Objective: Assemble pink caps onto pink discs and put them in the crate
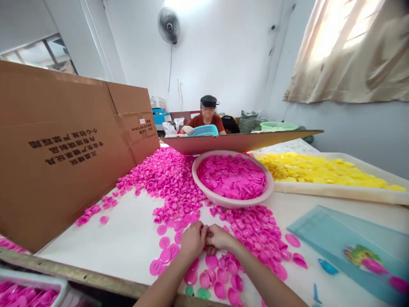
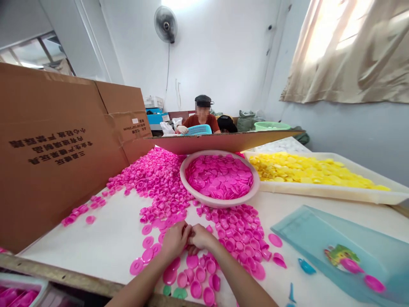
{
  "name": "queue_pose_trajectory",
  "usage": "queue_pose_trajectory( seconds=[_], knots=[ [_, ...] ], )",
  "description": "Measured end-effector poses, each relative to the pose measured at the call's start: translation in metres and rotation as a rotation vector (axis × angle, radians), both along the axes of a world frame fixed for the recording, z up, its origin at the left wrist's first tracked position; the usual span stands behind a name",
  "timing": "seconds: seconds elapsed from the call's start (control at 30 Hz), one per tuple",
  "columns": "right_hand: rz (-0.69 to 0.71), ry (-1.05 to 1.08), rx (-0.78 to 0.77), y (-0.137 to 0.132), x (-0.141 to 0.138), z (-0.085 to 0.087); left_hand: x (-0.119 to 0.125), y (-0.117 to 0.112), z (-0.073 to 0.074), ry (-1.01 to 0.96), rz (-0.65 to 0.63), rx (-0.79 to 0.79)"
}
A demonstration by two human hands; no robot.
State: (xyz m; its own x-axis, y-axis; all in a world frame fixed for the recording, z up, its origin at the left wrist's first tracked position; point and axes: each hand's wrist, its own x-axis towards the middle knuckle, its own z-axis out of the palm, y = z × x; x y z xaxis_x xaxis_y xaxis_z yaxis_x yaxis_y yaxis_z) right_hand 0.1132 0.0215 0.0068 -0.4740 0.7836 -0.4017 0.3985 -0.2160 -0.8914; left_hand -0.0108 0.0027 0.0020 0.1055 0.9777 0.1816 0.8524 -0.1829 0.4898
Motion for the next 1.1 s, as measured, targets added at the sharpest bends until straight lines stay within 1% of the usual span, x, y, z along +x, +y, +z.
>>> queue_pose_trajectory(
  seconds=[0.1,0.23,0.4,0.53,0.7,0.87,1.1],
  knots=[
    [0.001,0.02,-0.02,0.001,0.0,0.0,0.001,0.002,-0.005,0.014,-0.015,0.012],
    [-0.002,0.053,-0.042,0.005,0.002,-0.007,-0.001,0.008,-0.008,0.017,-0.046,-0.008],
    [-0.01,0.04,-0.047,0.01,-0.001,-0.015,-0.005,0.016,-0.007,0.024,-0.069,-0.042],
    [-0.007,0.006,-0.049,0.011,-0.005,-0.015,-0.008,0.019,-0.007,0.003,-0.065,-0.053],
    [0.009,-0.012,-0.073,0.013,-0.005,-0.017,-0.01,0.02,-0.006,-0.051,-0.095,-0.072],
    [0.067,0.037,-0.082,0.017,0.0,-0.022,-0.009,0.021,-0.004,-0.041,-0.088,-0.101],
    [0.064,0.03,-0.073,0.016,0.001,-0.021,-0.008,0.02,-0.004,-0.032,-0.09,-0.086]
  ],
)
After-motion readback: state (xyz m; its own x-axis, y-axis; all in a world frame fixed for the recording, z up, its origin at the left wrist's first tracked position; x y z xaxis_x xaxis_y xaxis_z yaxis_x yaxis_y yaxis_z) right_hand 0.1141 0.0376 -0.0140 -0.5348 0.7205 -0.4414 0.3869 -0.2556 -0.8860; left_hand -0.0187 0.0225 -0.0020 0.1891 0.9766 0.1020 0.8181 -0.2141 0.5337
